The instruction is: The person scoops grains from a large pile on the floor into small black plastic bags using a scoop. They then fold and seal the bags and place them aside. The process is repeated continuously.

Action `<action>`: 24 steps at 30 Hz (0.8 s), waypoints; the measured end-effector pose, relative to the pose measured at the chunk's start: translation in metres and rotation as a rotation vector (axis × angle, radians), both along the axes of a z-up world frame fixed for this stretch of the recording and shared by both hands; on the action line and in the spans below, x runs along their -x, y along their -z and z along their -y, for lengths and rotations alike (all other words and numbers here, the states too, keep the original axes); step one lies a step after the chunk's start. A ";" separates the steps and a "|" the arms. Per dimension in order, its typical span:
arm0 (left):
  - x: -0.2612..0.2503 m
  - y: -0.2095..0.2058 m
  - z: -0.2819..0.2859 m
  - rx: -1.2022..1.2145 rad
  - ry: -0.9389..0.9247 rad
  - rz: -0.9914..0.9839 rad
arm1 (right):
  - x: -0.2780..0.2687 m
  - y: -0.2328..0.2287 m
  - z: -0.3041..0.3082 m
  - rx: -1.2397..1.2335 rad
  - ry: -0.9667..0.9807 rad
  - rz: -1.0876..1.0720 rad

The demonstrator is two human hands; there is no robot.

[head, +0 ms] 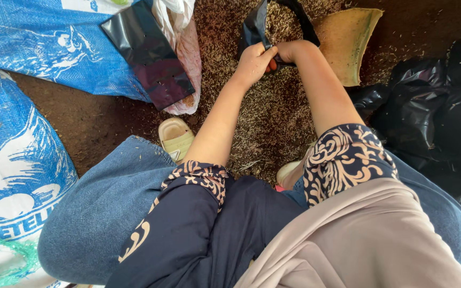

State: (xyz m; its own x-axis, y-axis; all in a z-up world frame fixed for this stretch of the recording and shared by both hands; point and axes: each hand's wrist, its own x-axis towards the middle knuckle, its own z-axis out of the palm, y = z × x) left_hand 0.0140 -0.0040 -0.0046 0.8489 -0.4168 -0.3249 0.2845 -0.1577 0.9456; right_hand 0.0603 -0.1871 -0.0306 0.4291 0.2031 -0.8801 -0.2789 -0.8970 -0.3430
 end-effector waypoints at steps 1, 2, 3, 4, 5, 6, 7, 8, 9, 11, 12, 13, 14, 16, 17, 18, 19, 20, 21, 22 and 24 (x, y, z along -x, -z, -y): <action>-0.002 0.001 0.001 0.024 -0.012 -0.008 | 0.000 -0.015 -0.002 -0.043 0.051 0.009; -0.004 0.002 -0.001 0.045 -0.025 -0.020 | 0.006 -0.032 -0.003 -0.082 0.116 0.027; -0.005 0.003 -0.002 0.067 -0.038 -0.032 | 0.011 -0.050 -0.004 -0.107 0.208 0.058; -0.005 0.004 -0.005 0.107 -0.053 -0.041 | 0.021 -0.067 -0.005 -0.132 0.297 0.076; -0.009 0.006 -0.007 0.146 -0.069 -0.051 | 0.025 -0.081 -0.005 -0.152 0.365 0.100; -0.010 0.009 -0.010 0.189 -0.085 -0.065 | 0.026 -0.091 -0.008 -0.095 0.244 0.145; -0.010 0.012 -0.013 0.258 -0.098 -0.053 | 0.030 -0.096 -0.012 -0.037 0.126 0.187; -0.016 0.015 -0.013 0.332 -0.110 -0.030 | 0.027 -0.101 -0.011 0.093 -0.087 0.280; -0.020 0.018 -0.015 0.406 -0.121 -0.007 | 0.025 -0.103 -0.008 0.065 0.014 0.332; -0.016 0.029 -0.024 0.373 -0.283 -0.115 | 0.017 -0.098 0.006 0.004 0.215 0.435; -0.013 0.037 -0.030 0.346 -0.364 -0.169 | 0.012 -0.092 0.014 -0.090 0.217 0.585; -0.010 0.045 -0.031 0.222 -0.414 -0.150 | 0.008 -0.086 0.025 -0.186 0.219 0.734; -0.004 0.054 -0.032 0.098 -0.457 -0.135 | 0.006 -0.079 0.032 -0.279 0.224 0.883; 0.015 0.073 -0.027 -0.244 -0.324 -0.314 | 0.005 -0.066 0.042 -0.244 0.251 0.763; 0.022 0.082 -0.022 -0.172 -0.320 -0.377 | 0.003 -0.062 0.043 -0.225 0.264 0.704; 0.031 0.091 -0.016 -0.098 -0.314 -0.447 | 0.004 -0.059 0.043 -0.222 0.273 0.687; 0.036 0.100 -0.010 -0.024 -0.308 -0.517 | 0.006 -0.058 0.042 -0.218 0.281 0.670; 0.036 0.107 -0.003 0.023 -0.376 -0.534 | 0.007 -0.060 0.039 -0.214 0.289 0.655; 0.034 0.112 0.004 0.070 -0.444 -0.550 | 0.008 -0.063 0.035 -0.193 0.318 0.617; 0.032 0.116 0.009 0.119 -0.515 -0.565 | 0.010 -0.069 0.032 -0.173 0.344 0.579; 0.031 0.117 0.014 -0.093 -0.395 -0.444 | 0.014 -0.083 0.025 -0.156 0.368 0.545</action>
